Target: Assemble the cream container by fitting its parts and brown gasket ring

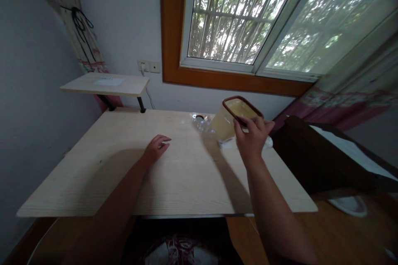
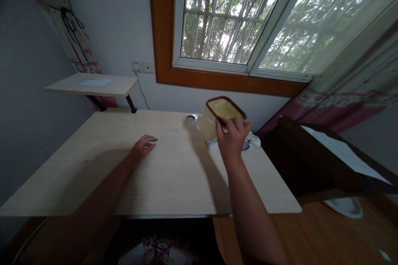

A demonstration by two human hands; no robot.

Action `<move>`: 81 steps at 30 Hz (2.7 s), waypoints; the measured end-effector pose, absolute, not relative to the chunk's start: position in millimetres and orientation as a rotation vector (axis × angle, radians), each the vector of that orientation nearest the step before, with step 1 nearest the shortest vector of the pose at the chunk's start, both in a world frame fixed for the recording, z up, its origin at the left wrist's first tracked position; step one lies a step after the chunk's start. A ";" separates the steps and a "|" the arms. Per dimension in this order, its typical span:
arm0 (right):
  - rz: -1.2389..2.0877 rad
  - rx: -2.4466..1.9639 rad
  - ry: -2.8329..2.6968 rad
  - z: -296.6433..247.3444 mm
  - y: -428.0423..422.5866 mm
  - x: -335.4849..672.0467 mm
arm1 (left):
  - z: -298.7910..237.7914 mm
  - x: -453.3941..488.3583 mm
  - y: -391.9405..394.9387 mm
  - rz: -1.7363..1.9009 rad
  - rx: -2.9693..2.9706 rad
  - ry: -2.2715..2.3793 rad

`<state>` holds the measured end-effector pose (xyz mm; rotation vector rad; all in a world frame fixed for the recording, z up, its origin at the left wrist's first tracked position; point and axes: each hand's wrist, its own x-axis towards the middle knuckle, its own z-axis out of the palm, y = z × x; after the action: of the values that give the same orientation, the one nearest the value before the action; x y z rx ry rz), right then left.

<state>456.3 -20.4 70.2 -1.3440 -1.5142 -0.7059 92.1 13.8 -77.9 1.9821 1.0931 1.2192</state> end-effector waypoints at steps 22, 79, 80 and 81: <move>-0.655 -1.560 -1.698 24.9 -24.9 455.7 | -69.3 94.8 11.6 1.156 2.076 1.109; -0.161 -1.383 -1.810 -33.2 -33.9 399.9 | -73.4 93.6 11.9 1.125 2.087 1.158; -0.068 -1.383 -1.811 -43.3 -33.2 396.4 | -74.0 93.3 12.1 1.123 2.083 1.158; 0.018 -1.398 -1.790 -52.3 -32.2 393.7 | -74.4 93.1 12.2 1.118 2.078 1.159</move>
<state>393.7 -32.2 -52.3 -1.3983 -1.7902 0.0184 93.1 12.2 -74.4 2.0782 1.1591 1.1183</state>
